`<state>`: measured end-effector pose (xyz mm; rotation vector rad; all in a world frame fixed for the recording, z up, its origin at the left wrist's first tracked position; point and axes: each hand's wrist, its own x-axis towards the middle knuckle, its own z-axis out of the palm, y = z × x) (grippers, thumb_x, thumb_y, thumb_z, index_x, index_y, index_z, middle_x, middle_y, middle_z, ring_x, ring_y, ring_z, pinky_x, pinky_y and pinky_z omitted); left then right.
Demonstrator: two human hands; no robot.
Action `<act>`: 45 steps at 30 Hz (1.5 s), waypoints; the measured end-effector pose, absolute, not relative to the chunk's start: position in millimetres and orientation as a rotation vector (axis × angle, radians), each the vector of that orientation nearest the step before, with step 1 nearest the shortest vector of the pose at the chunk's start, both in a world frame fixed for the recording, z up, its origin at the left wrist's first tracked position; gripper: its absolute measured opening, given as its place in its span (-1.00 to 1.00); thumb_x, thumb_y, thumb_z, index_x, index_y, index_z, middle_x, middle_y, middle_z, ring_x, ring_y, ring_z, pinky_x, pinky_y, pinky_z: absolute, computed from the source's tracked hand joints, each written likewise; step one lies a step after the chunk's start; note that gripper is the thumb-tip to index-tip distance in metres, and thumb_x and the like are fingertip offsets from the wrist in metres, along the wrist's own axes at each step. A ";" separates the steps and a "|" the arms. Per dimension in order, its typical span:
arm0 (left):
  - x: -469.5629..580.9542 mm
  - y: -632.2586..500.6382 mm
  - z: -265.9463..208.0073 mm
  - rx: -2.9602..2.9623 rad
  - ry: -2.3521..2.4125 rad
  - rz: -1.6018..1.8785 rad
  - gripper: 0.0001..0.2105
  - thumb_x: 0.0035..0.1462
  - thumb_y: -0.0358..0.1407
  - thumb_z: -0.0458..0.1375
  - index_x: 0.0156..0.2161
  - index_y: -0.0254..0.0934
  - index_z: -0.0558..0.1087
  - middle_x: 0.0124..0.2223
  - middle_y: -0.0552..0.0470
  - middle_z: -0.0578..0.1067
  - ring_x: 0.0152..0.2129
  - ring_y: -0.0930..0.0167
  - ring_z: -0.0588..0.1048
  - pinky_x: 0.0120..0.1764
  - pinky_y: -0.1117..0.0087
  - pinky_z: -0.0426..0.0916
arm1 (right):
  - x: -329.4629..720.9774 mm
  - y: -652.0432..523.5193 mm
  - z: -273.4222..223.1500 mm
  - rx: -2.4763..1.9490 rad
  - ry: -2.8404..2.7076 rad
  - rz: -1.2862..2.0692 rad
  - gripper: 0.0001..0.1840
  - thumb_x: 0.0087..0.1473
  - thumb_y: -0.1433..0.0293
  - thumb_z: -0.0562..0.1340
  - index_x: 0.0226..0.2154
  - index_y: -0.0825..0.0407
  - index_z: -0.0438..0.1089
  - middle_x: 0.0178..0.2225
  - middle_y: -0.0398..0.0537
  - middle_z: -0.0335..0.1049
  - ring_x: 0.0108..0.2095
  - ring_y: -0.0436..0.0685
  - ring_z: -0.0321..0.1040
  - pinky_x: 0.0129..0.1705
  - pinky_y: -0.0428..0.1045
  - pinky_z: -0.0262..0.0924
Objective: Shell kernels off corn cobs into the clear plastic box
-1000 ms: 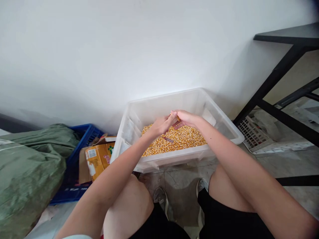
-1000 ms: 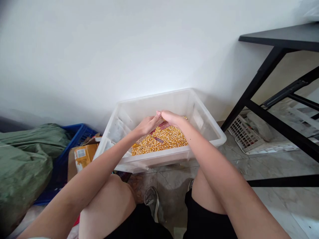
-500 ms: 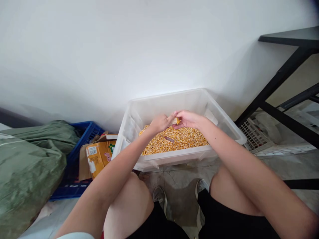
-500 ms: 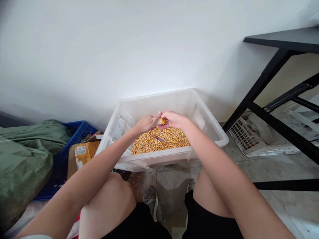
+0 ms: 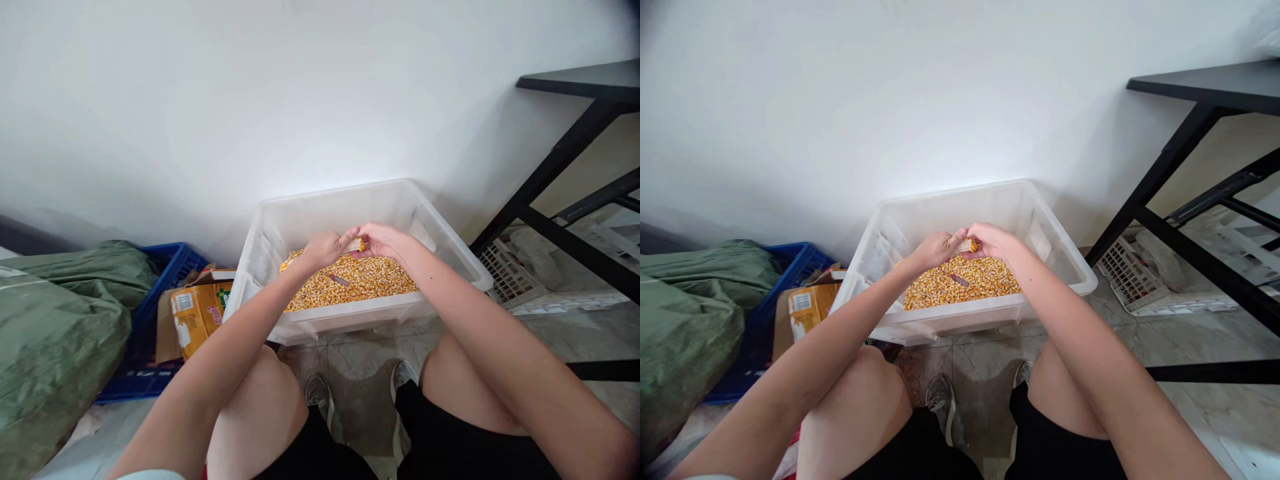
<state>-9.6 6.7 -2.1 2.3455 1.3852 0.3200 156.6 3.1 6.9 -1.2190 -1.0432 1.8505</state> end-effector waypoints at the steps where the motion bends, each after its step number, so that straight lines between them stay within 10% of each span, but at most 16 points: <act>1: -9.1 6.0 -1.7 2.337 1.392 0.326 -0.25 0.22 0.26 -0.40 -0.65 -0.24 0.27 -0.65 -0.05 0.33 -0.62 0.40 0.35 -0.43 0.38 0.16 | 156.2 3.5 6.6 -1.232 -1.039 1.847 -0.84 -0.06 0.63 0.15 -0.44 0.05 0.29 -0.50 -0.12 0.25 -0.46 0.00 0.22 -0.36 -0.01 0.42; 14: -13.9 12.5 -2.1 1.876 1.415 0.288 -0.17 0.09 0.37 -0.44 -0.58 -0.24 0.39 -0.58 -0.13 0.47 -0.63 0.34 0.43 -0.41 0.29 0.31 | 151.7 10.9 6.4 -1.346 -1.141 1.829 -0.73 0.23 0.14 0.11 -0.24 -0.01 0.32 -0.45 -0.02 0.46 -0.52 0.09 0.43 -0.41 0.03 0.43; 28: -13.7 12.7 -4.7 1.839 1.371 0.303 -0.20 0.07 0.39 -0.36 -0.43 -0.27 0.43 -0.62 -0.05 0.39 -0.67 0.34 0.39 -0.50 0.32 0.28 | 150.2 10.7 6.3 -1.219 -1.091 1.816 -0.85 0.08 0.63 0.12 -0.35 0.10 0.32 -0.47 -0.04 0.46 -0.51 -0.01 0.39 -0.41 -0.09 0.40; 45: -16.2 20.0 -6.3 1.908 1.387 0.302 -0.18 0.09 0.37 -0.42 -0.52 -0.26 0.40 -0.57 -0.13 0.46 -0.61 0.33 0.43 -0.43 0.31 0.29 | 144.9 9.9 5.8 -1.357 -0.976 1.780 -0.81 0.25 0.24 0.06 -0.22 0.01 0.26 -0.54 -0.10 0.38 -0.57 0.10 0.44 -0.45 0.01 0.39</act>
